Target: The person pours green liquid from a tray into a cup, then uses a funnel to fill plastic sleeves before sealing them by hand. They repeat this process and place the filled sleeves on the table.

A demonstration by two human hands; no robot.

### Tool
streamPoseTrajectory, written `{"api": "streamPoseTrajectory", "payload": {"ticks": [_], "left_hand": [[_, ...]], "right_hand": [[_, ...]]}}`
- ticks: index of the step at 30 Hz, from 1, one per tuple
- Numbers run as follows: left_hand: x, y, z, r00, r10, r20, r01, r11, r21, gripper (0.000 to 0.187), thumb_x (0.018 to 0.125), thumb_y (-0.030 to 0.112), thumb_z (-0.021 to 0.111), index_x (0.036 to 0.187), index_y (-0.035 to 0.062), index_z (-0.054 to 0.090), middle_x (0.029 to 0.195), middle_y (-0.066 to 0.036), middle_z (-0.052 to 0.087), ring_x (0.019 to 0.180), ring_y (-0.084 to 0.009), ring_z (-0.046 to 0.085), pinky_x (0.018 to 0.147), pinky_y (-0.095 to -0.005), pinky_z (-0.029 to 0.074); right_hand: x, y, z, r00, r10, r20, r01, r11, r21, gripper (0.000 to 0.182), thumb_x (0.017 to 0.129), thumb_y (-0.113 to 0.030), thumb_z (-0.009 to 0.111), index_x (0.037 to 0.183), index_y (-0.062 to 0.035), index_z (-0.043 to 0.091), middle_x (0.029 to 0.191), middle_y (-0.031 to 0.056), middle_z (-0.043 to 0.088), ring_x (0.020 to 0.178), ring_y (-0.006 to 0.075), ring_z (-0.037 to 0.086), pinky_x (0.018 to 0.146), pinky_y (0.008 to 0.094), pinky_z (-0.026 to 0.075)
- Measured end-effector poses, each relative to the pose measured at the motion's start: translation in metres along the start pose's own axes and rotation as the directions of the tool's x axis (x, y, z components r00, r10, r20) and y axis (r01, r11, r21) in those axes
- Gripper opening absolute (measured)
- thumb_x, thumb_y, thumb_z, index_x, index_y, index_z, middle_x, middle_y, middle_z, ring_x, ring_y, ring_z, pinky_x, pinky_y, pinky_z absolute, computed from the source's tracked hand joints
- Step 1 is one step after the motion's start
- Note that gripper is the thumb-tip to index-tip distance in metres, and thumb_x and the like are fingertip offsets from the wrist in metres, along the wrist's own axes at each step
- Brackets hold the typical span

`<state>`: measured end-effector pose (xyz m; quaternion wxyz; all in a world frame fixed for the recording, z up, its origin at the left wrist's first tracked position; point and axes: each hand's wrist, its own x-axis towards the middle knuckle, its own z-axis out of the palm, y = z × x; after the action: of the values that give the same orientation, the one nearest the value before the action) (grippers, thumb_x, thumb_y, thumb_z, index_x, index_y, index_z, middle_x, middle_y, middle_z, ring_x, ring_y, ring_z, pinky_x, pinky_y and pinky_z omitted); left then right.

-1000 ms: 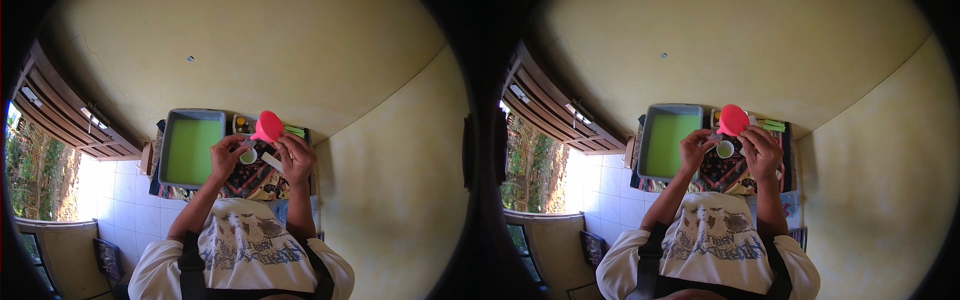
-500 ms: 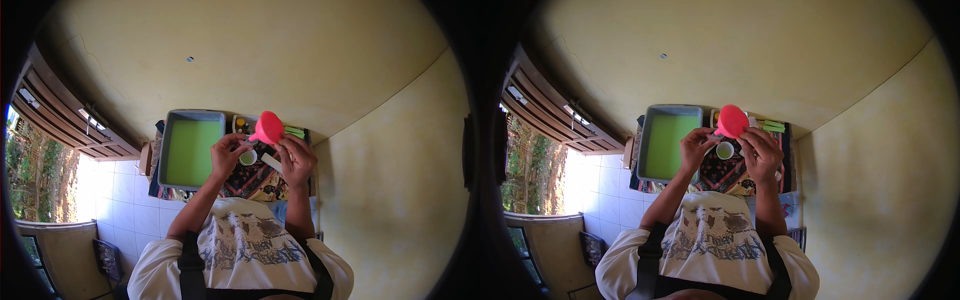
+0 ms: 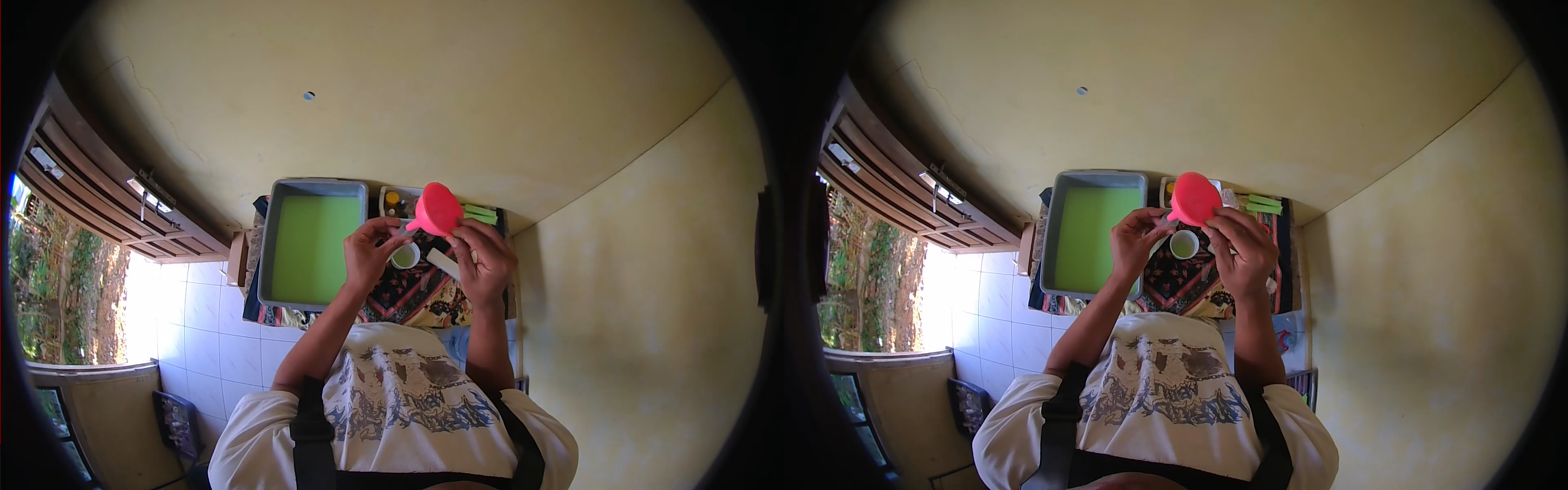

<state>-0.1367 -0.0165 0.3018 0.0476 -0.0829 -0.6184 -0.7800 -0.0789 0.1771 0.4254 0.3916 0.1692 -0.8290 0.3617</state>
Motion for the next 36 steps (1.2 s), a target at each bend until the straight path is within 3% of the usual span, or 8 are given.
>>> {"api": "streamPoseTrajectory", "payload": {"ticks": [4, 7, 22, 36], "left_hand": [[-0.001, 0.001, 0.000, 1.000, -0.007, 0.000, 0.007, 1.000, 0.014, 0.030, 0.091, -0.011, 0.083, 0.120, -0.0066, 0.074, 0.100, -0.006, 0.074, 0.094, -0.0119, 0.072, 0.094, -0.0311, 0.065], [-0.001, 0.003, -0.001, 1.000, -0.007, 0.002, 0.007, 1.000, 0.026, 0.031, 0.090, -0.010, 0.084, 0.120, -0.0066, 0.074, 0.100, -0.006, 0.074, 0.094, -0.0118, 0.072, 0.095, -0.0309, 0.064], [-0.003, -0.001, 0.000, 1.000, 0.003, 0.007, -0.003, 1.000, 0.014, 0.032, 0.090, -0.007, 0.085, 0.120, -0.0065, 0.074, 0.100, -0.006, 0.075, 0.094, -0.0118, 0.072, 0.094, -0.0312, 0.063], [-0.006, -0.006, 0.002, 1.000, 0.010, 0.004, -0.009, 1.000, -0.014, 0.031, 0.091, -0.005, 0.085, 0.120, -0.0069, 0.074, 0.108, -0.010, 0.078, 0.100, -0.0155, 0.076, 0.096, -0.0309, 0.063]], "right_hand": [[0.001, 0.000, 0.002, 1.000, -0.019, 0.004, 0.020, 0.999, -0.029, 0.015, 0.090, -0.004, 0.086, 0.105, -0.0036, 0.083, 0.108, 0.0124, 0.080, 0.088, 0.0232, 0.079, 0.068, 0.0328, 0.062], [0.001, 0.000, 0.004, 0.997, 0.078, -0.021, -0.078, 0.997, 0.021, 0.015, 0.091, -0.006, 0.086, 0.106, -0.0037, 0.083, 0.106, 0.0126, 0.081, 0.088, 0.0236, 0.079, 0.068, 0.0331, 0.062], [0.006, -0.005, -0.001, 1.000, 0.014, 0.015, -0.013, 0.999, -0.043, 0.015, 0.093, -0.007, 0.085, 0.107, -0.0031, 0.083, 0.104, 0.0127, 0.080, 0.087, 0.0233, 0.079, 0.066, 0.0328, 0.062], [0.003, -0.001, -0.002, 0.981, 0.190, 0.024, -0.190, 0.982, -0.007, 0.015, 0.093, -0.007, 0.086, 0.107, -0.0015, 0.081, 0.102, 0.0112, 0.081, 0.081, 0.0192, 0.076, 0.068, 0.0313, 0.059]]}}
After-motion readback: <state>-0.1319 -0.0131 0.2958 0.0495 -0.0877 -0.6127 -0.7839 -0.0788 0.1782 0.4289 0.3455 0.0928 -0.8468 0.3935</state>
